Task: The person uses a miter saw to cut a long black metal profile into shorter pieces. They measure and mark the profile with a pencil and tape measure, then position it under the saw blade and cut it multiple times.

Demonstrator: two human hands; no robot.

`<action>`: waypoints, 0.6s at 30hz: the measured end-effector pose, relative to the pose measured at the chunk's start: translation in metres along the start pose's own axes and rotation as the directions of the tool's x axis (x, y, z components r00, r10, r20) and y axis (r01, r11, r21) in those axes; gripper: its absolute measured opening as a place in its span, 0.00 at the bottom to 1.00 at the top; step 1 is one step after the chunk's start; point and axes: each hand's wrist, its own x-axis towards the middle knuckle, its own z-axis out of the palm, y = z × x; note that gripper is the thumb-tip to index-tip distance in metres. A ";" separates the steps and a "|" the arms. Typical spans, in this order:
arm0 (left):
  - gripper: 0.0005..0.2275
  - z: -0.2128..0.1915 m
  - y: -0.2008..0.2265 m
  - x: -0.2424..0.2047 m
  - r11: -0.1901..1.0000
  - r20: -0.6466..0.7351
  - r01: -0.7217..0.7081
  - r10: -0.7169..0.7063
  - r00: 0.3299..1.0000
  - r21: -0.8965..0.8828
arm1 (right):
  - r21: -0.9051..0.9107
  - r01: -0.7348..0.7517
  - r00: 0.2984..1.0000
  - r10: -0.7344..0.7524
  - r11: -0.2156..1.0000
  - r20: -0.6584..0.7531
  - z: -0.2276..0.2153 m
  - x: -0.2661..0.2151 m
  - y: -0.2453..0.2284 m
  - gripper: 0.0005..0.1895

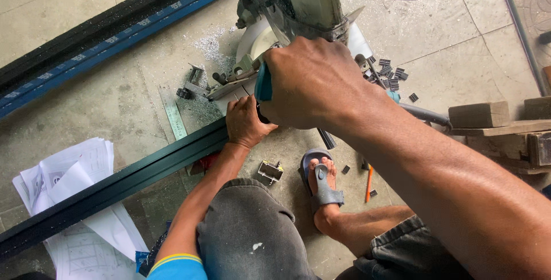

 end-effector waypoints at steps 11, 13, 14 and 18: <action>0.41 -0.002 0.001 0.000 1.000 -0.002 -0.002 0.002 1.000 -0.021 | -0.008 0.012 1.000 -0.012 1.000 -0.016 0.007 0.006 -0.004 0.18; 0.40 -0.003 0.002 0.001 1.000 -0.009 -0.001 0.001 1.000 -0.019 | -0.018 0.015 1.000 -0.015 1.000 -0.024 0.010 0.007 -0.005 0.18; 0.41 -0.004 0.003 0.002 1.000 -0.016 -0.006 0.006 1.000 -0.020 | -0.019 0.021 0.999 -0.022 1.000 -0.033 0.011 0.008 -0.005 0.18; 0.41 -0.006 0.004 0.003 0.999 0.031 0.029 -0.028 0.999 -0.037 | -0.035 0.016 1.000 -0.016 0.999 -0.004 0.012 0.010 -0.007 0.18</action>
